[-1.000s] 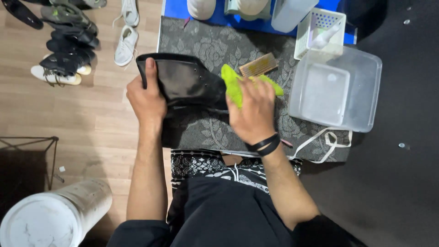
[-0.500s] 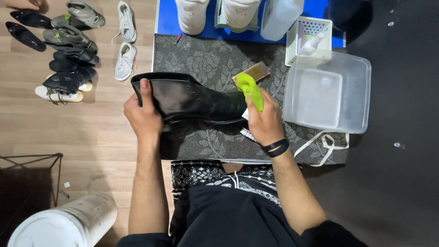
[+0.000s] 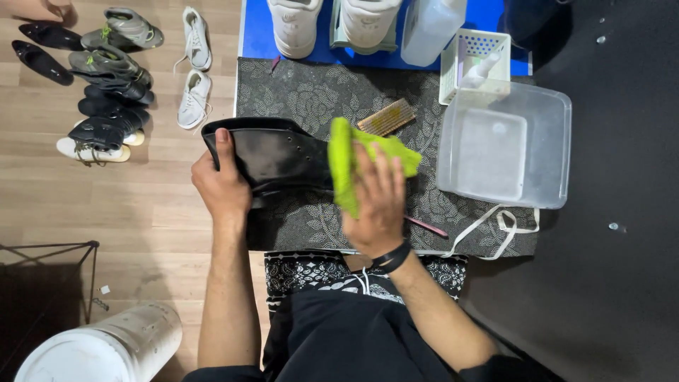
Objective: Cleaning a black leather boot by scrubbing it with a brush and cleaning solution, then wiping it dry with a microfiber cloth.
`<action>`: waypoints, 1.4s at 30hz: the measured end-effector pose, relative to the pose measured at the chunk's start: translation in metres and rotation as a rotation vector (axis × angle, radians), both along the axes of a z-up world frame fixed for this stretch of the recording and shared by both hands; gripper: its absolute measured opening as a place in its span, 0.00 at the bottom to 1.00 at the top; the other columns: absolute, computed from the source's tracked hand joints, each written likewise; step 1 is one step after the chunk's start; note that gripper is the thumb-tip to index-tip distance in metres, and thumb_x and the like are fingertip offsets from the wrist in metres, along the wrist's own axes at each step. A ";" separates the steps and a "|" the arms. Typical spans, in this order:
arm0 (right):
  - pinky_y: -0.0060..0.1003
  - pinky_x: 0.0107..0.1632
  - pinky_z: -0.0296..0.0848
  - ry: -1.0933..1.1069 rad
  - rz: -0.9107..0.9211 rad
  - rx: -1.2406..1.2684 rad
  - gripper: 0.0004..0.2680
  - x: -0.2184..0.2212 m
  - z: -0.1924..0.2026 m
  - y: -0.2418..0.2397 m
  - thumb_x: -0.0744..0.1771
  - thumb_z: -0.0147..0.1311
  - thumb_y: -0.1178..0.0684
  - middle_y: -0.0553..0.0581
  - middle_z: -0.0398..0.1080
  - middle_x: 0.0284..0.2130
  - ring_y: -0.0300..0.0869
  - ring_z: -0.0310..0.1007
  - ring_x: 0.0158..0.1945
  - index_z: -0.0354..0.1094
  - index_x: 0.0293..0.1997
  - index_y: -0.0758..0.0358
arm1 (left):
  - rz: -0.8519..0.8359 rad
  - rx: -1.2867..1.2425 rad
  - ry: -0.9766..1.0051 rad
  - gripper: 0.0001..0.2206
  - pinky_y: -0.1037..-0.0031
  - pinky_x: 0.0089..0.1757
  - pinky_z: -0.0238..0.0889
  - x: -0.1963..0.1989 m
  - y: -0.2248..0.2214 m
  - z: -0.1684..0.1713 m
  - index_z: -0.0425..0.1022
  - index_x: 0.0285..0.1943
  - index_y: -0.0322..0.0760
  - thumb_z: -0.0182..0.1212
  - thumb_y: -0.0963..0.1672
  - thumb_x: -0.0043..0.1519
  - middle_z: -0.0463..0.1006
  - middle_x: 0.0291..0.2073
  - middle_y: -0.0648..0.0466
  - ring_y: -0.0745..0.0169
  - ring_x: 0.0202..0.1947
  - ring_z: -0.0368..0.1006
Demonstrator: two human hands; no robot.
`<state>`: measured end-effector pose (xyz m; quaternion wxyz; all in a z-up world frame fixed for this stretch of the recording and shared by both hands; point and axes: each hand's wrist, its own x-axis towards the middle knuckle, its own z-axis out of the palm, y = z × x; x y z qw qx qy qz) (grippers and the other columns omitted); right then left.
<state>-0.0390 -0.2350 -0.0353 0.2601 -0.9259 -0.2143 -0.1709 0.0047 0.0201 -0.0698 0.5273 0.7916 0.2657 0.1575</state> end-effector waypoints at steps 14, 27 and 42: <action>0.76 0.70 0.27 -0.042 -0.225 -0.001 0.26 -0.003 0.019 0.025 0.67 0.55 0.50 0.73 0.39 0.75 0.80 0.24 0.75 0.51 0.75 0.65 | 0.021 -0.001 0.174 0.37 0.65 0.39 0.65 0.007 -0.015 0.055 0.74 0.21 0.37 0.49 0.68 0.65 0.73 0.18 0.46 0.46 0.30 0.75; 0.72 0.72 0.14 -0.176 -0.284 0.196 0.29 -0.006 -0.027 0.040 0.66 0.49 0.52 0.66 0.32 0.78 0.72 0.15 0.78 0.44 0.78 0.55 | -0.021 0.037 0.080 0.39 0.66 0.38 0.65 0.010 -0.004 0.024 0.72 0.21 0.38 0.49 0.69 0.67 0.73 0.19 0.48 0.47 0.30 0.75; 0.66 0.75 0.32 -0.128 0.112 0.345 0.18 0.026 -0.011 -0.041 0.63 0.38 0.54 0.59 0.58 0.71 0.62 0.45 0.77 0.66 0.59 0.60 | -0.005 -0.019 0.151 0.38 0.63 0.41 0.66 0.011 -0.005 0.031 0.75 0.22 0.38 0.49 0.68 0.66 0.73 0.19 0.46 0.47 0.32 0.75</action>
